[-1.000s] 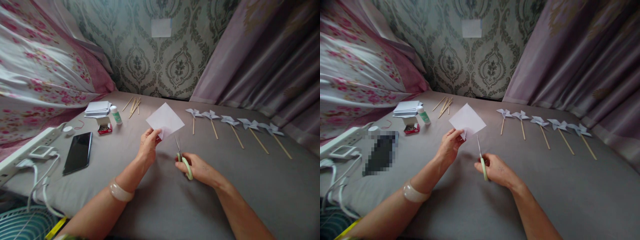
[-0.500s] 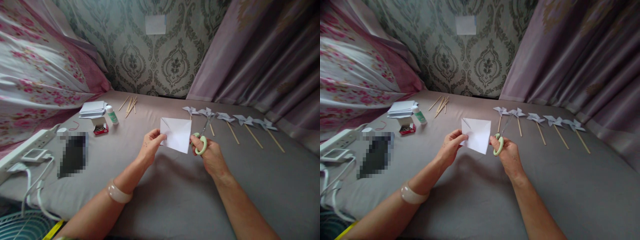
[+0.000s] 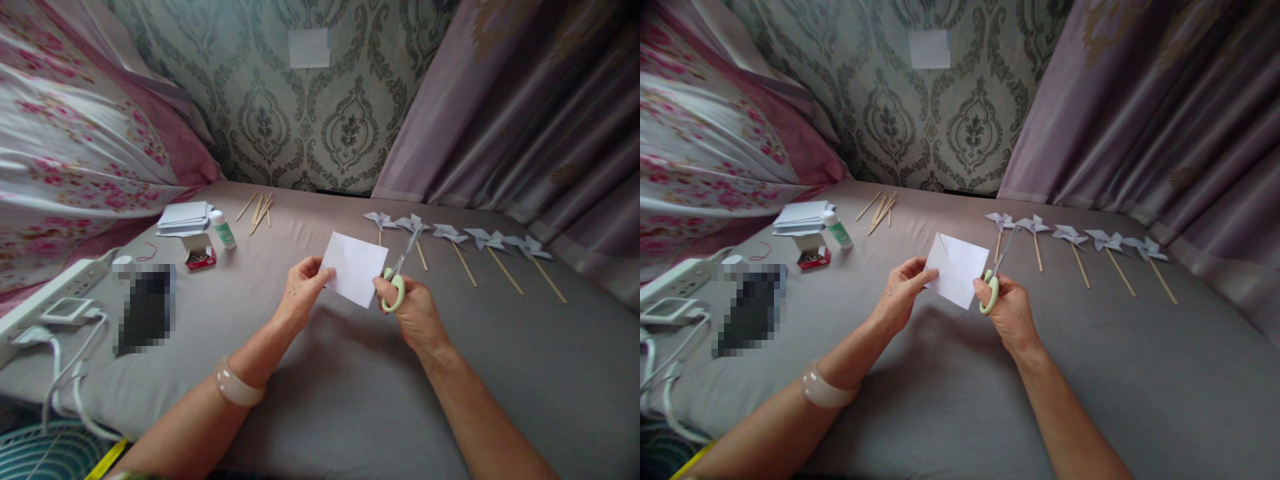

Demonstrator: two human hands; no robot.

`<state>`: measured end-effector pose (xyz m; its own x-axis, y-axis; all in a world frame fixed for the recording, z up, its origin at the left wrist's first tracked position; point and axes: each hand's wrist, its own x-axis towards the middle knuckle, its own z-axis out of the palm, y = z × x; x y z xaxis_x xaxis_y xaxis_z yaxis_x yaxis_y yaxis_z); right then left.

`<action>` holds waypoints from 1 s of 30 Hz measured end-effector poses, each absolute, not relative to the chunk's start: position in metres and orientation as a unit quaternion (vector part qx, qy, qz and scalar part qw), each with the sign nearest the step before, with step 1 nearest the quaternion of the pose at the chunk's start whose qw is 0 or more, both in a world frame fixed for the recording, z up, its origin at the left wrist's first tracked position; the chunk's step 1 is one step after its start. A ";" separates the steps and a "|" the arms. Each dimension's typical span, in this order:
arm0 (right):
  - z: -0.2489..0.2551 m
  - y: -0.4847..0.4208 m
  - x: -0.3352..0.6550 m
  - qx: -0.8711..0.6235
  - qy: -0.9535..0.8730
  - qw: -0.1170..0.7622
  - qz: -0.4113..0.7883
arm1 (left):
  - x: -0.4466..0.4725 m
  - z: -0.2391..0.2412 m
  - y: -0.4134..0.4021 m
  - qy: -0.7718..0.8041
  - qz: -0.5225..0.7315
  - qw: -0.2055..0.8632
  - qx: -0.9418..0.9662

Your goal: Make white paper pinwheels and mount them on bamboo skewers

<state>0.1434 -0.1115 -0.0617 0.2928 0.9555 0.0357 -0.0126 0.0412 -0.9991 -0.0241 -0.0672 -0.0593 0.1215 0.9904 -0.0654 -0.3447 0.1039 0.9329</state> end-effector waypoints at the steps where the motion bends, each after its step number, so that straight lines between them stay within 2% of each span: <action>1: -0.062 -0.112 0.142 -0.552 -0.425 0.587 0.413 | -0.024 -0.060 -0.067 0.394 0.532 0.632 0.403; 11: -0.067 -0.113 0.132 -0.539 -0.413 0.640 0.360 | -0.010 -0.067 -0.079 0.357 0.483 0.715 0.359; 21: -0.074 -0.112 0.128 -0.538 -0.417 0.652 0.334 | -0.005 -0.068 -0.086 0.374 0.463 0.716 0.364; 25: -0.068 -0.114 0.128 -0.562 -0.425 0.612 0.359 | -0.010 -0.067 -0.079 0.395 0.482 0.685 0.378; 30: -0.059 -0.118 0.126 -0.601 -0.478 0.475 0.430 | -0.024 -0.061 -0.063 0.407 0.545 0.638 0.361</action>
<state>0.1263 -0.1175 -0.0592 0.1738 0.9828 -0.0629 0.1670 -0.0923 -0.9816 -0.0244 -0.0632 -0.0608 0.0750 0.9892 -0.1261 -0.4002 0.1457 0.9048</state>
